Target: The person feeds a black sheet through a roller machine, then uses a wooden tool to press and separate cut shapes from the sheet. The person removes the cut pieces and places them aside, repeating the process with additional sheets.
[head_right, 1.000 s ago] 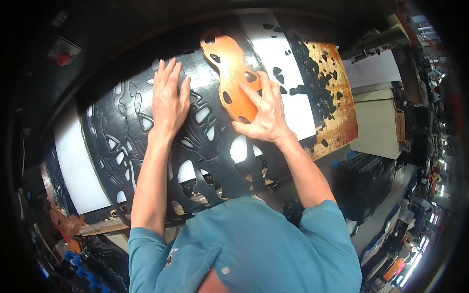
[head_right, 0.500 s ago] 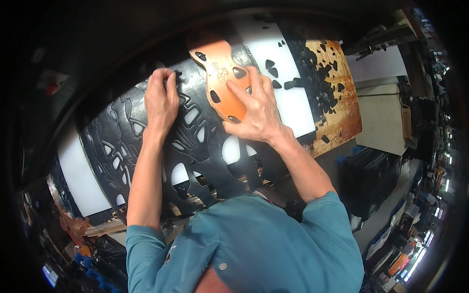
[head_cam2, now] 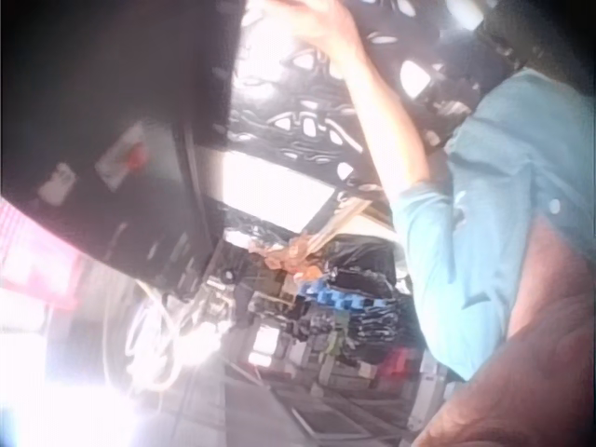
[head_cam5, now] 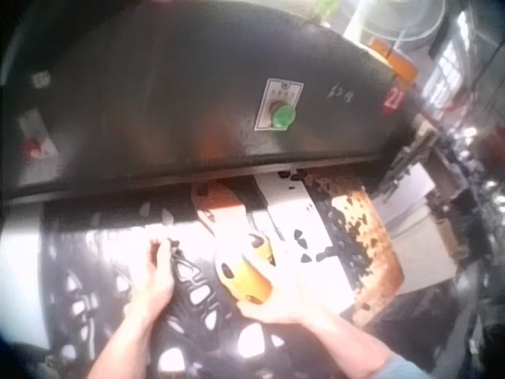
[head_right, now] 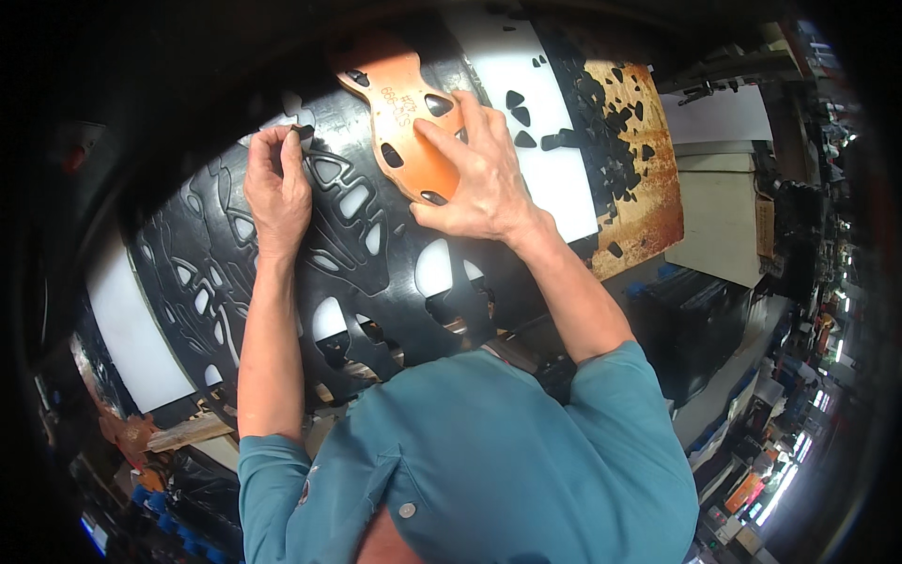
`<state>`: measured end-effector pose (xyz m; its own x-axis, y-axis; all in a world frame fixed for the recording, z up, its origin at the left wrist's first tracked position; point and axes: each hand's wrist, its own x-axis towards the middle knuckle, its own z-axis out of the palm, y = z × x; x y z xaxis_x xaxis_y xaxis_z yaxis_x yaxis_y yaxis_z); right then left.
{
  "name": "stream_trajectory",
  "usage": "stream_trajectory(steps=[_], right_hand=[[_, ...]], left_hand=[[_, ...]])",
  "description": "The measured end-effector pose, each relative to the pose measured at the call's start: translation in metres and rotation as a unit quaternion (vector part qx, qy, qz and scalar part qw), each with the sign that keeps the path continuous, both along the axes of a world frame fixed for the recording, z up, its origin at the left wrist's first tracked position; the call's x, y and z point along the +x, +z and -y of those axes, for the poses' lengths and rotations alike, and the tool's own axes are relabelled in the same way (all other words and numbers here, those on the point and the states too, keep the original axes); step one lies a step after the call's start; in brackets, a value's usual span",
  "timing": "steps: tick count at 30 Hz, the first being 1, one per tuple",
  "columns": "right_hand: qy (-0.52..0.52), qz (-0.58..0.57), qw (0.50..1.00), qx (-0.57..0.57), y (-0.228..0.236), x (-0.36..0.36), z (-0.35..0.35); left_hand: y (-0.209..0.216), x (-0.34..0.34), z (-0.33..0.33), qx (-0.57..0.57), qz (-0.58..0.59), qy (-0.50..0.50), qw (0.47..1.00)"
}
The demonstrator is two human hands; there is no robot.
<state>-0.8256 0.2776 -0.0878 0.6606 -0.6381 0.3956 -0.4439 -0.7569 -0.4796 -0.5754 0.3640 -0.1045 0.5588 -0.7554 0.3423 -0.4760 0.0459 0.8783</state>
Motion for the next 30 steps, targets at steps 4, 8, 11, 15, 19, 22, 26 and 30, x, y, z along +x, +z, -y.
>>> stream_trajectory(steps=[4,8,11,15,19,22,26,30], right_hand=[[-0.007,-0.018,1.0,-0.008,-0.002,-0.006,-0.005],[0.008,0.001,1.0,-0.011,-0.003,-0.008,-0.01],[0.016,-0.02,1.0,-0.005,0.004,-0.01,-0.009],[-0.009,0.076,0.996,-0.049,0.026,-0.012,-0.014],[0.114,0.195,0.959,0.173,0.035,-0.008,-0.043],[0.06,0.246,0.951,0.178,0.021,-0.017,-0.061],[-0.165,0.216,0.948,0.167,0.01,-0.102,-0.027],[-0.304,-0.166,0.931,-0.114,0.003,-0.157,0.018]], left_hand=[[-0.005,0.001,-0.001,0.0,0.049,0.008,0.999],[-0.006,0.002,0.001,0.001,0.075,0.012,0.997],[0.006,-0.002,0.001,0.004,0.053,0.004,0.999],[0.037,-0.027,-0.021,0.006,0.069,-0.08,0.994],[0.053,-0.085,-0.053,0.045,-0.147,-0.186,0.971],[0.052,-0.114,-0.071,0.046,-0.344,-0.219,0.912],[0.051,-0.122,-0.152,0.054,-0.032,-0.173,0.983],[0.023,-0.123,-0.203,-0.005,0.153,-0.122,0.981]])
